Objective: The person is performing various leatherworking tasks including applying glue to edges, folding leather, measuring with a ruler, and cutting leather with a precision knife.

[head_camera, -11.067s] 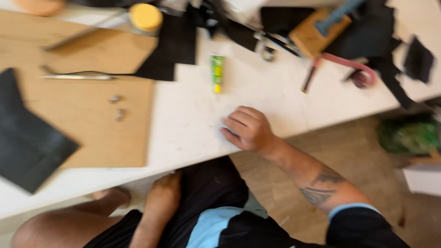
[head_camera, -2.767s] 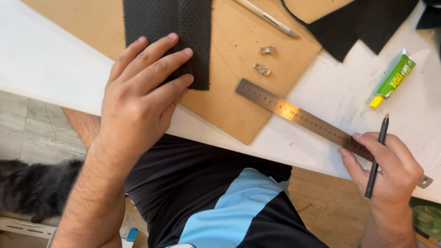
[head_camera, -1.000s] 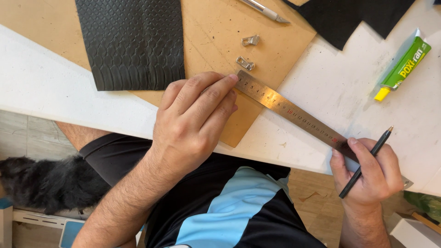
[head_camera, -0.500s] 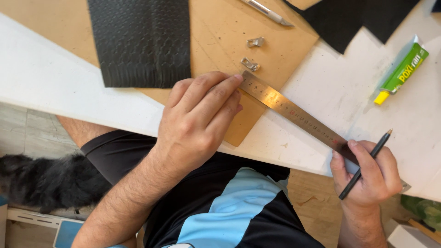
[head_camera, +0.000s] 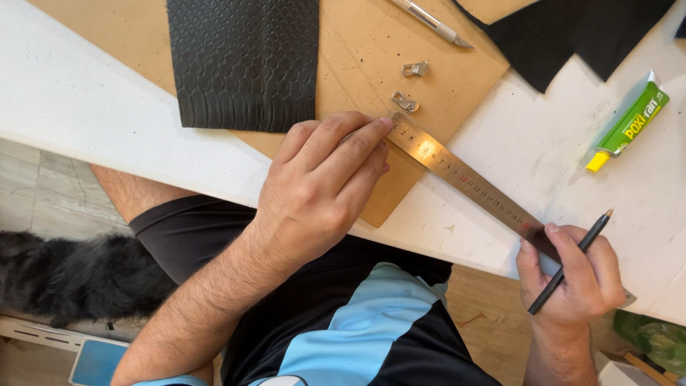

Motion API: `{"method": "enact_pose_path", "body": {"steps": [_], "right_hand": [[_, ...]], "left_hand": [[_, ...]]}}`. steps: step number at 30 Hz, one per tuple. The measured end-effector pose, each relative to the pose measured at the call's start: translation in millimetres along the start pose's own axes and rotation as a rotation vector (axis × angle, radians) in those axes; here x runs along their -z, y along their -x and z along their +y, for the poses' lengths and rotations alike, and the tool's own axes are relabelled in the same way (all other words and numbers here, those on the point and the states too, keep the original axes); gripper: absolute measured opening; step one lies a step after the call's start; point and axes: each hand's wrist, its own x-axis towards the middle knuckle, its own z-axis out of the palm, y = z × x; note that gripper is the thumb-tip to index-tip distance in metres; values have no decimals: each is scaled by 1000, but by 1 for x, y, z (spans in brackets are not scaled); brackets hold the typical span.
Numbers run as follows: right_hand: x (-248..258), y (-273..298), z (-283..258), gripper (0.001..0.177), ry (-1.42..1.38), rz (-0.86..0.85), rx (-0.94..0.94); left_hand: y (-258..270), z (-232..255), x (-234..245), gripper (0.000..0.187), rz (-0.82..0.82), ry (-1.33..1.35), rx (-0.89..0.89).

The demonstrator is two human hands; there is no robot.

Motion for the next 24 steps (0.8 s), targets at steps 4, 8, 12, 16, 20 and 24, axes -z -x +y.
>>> {"method": "enact_pose_path", "body": {"steps": [4,8,12,16,20,24], "right_hand": [[-1,2,3,26,11,5,8],[-2,1,2,26,-11,12,8],[-1,4,5,26,1,8,6],[-1,4,4,26,-5,10,10],[-1,4,5,25,10,10,10],[-1,4,5,26,9,8,10]], "left_hand": [[0,0,-1,9,3,-8,-4],[1,0,-1,9,-2,-2,-1],[0,-1,-1,9,-1,-7,-6],[0,0,-1,9,2,-11,-8],[1,0,-1,9,-3,-5,-5],[0,0,-1,9,-4,-12,-8]]}}
